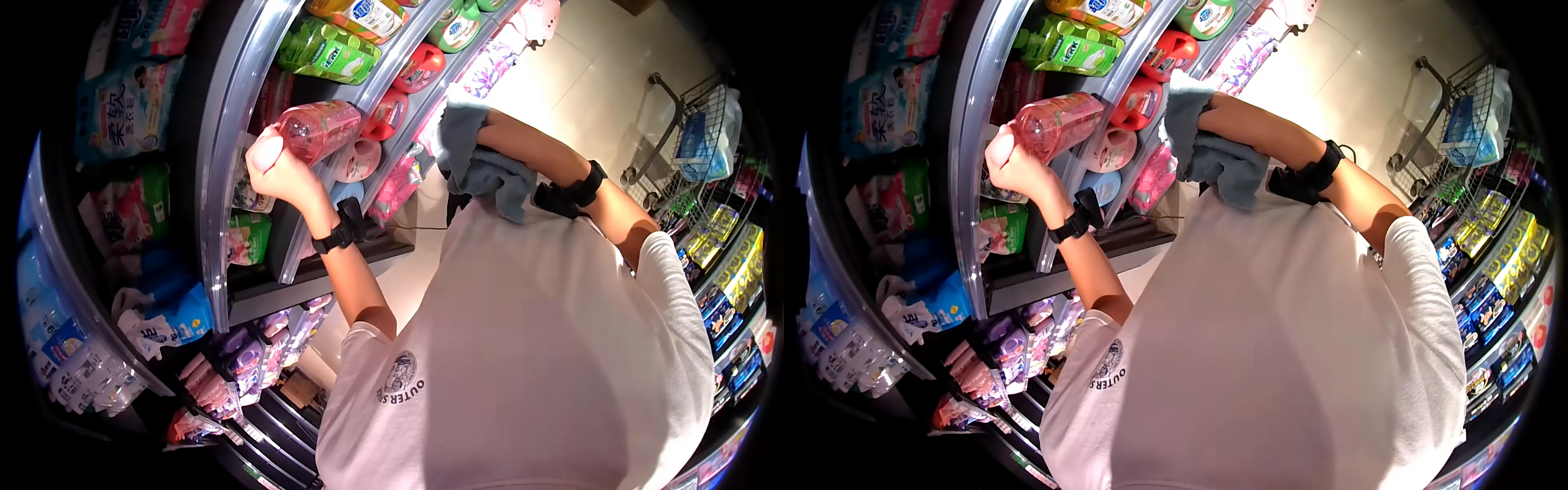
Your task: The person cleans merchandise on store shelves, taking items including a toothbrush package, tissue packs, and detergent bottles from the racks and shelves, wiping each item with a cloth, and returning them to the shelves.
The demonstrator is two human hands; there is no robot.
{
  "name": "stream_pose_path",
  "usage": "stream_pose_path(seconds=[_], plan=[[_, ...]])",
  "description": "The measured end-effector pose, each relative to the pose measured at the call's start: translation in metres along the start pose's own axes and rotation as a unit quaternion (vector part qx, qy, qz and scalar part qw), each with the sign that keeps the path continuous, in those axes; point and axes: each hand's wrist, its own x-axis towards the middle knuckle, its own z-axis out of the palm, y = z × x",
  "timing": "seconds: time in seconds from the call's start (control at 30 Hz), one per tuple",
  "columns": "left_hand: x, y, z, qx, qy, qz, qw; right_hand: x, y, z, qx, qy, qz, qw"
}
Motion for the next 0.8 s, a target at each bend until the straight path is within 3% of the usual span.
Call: stream_pose_path(seconds=[0.1,0.23,0.27,0.37,0.43,0.5,0.57,0.63,0.67,0.7,0.77,0.8], plan=[[0.008,-0.021,0.017,0.023,0.006,0.033,0.999,-0.008,-0.003,0.004,-0.027,0.002,-0.036,0.999],[0.027,-0.032,0.023,0.009,0.002,-0.065,0.998,-0.004,0.01,0.006,-0.158,-0.048,-0.073,0.984],[0.033,-0.037,0.024,-0.018,0.006,-0.05,0.999,-0.002,0.012,0.007,-0.21,-0.052,-0.033,0.976],[0.041,-0.044,0.029,-0.035,0.007,-0.025,0.999,0.004,0.024,0.006,-0.168,-0.104,-0.017,0.98],[0.044,-0.047,0.034,0.077,0.026,0.004,0.997,0.011,0.035,0.003,-0.185,-0.107,-0.014,0.977],[0.059,-0.094,0.03,0.072,0.041,0.062,0.995,0.009,0.03,0.003,-0.228,-0.094,-0.005,0.969],[0.059,-0.072,0.033,0.057,0.032,0.015,0.998,0.002,0.018,0.004,-0.249,-0.082,-0.008,0.965],[0.062,-0.066,0.036,0.055,0.028,-0.002,0.998,-0.007,0.002,0.003,-0.134,-0.105,-0.015,0.985],[0.066,-0.066,0.037,0.056,0.026,-0.01,0.998,-0.013,-0.009,0.003,-0.178,-0.067,-0.009,0.982],[0.07,-0.068,0.037,0.057,0.023,-0.015,0.998,-0.018,-0.013,0.004,-0.094,-0.067,-0.045,0.992],[0.073,-0.07,0.037,0.058,0.014,-0.027,0.998,0.002,0.019,-0.017,0.062,-0.118,-0.073,0.988],[0.074,-0.072,0.037,0.056,0.01,-0.035,0.998,0.003,0.023,-0.021,0.06,-0.121,-0.077,0.988]])
